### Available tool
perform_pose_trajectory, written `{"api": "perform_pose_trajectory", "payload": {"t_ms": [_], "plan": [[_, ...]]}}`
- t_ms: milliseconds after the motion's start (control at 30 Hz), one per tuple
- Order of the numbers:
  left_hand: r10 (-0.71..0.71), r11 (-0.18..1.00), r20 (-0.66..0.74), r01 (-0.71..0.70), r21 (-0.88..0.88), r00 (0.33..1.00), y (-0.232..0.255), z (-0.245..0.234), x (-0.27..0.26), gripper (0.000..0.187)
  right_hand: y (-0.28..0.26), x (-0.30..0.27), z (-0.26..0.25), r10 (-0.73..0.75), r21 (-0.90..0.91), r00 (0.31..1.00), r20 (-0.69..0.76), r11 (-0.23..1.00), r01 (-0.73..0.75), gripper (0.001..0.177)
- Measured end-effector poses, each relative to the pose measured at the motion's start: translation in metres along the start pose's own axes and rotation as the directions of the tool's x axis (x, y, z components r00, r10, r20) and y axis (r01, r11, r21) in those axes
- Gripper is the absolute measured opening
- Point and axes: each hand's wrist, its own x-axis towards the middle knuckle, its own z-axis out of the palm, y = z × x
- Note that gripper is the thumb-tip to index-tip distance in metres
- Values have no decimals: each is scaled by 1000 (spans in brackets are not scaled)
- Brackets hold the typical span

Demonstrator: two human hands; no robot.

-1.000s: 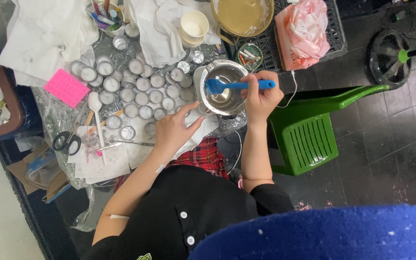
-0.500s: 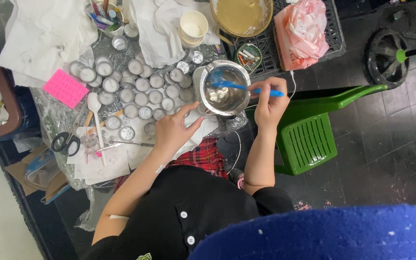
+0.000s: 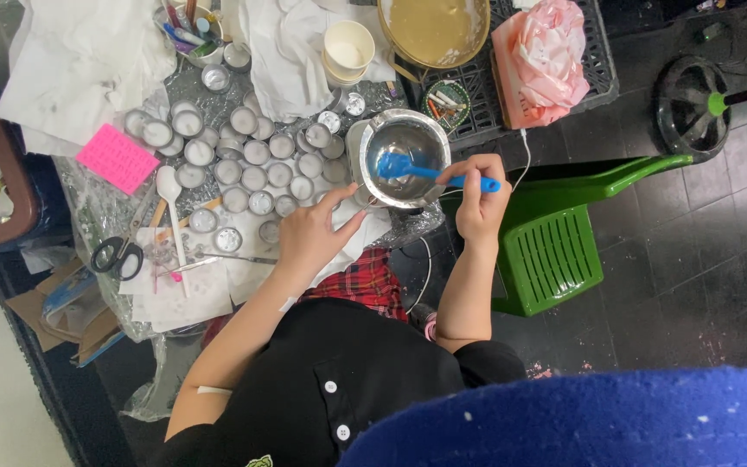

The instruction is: The recorder is mixing candle wax in a metal pot using a blue spatula.

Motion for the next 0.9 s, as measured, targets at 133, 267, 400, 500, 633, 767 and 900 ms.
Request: {"api": "perform_pose_trajectory", "payload": {"t_ms": [133, 267, 400, 500, 633, 767, 900], "plan": [[-4, 1000, 16, 4, 5, 1000, 2, -3, 1, 41, 9, -2, -10, 93, 26, 983, -155, 996, -90, 24], [0, 1000, 62, 1, -22, 998, 7, -11, 4, 42, 10, -2, -9, 77, -31, 973, -216, 996, -86, 23], [-12, 1000, 110, 15, -27, 994, 8, -11, 6, 44, 9, -9, -4, 51, 49, 998, -33, 998, -50, 24], [-52, 998, 153, 58, -39, 987, 5, -9, 3, 43, 11, -13, -10, 66, 89, 995, -78, 994, -59, 24], [-117, 982, 352, 161, -100, 929, 6, -17, 7, 39, 12, -14, -15, 88, 48, 964, -252, 996, -78, 24], [-113, 956, 443, 219, -194, 890, -3, -9, 11, 39, 20, -23, -8, 80, 77, 970, -228, 995, -64, 18], [-4, 840, 481, 264, -474, 877, -5, 5, 16, 44, 12, -23, -4, 162, 124, 973, -167, 982, -142, 19]]}}
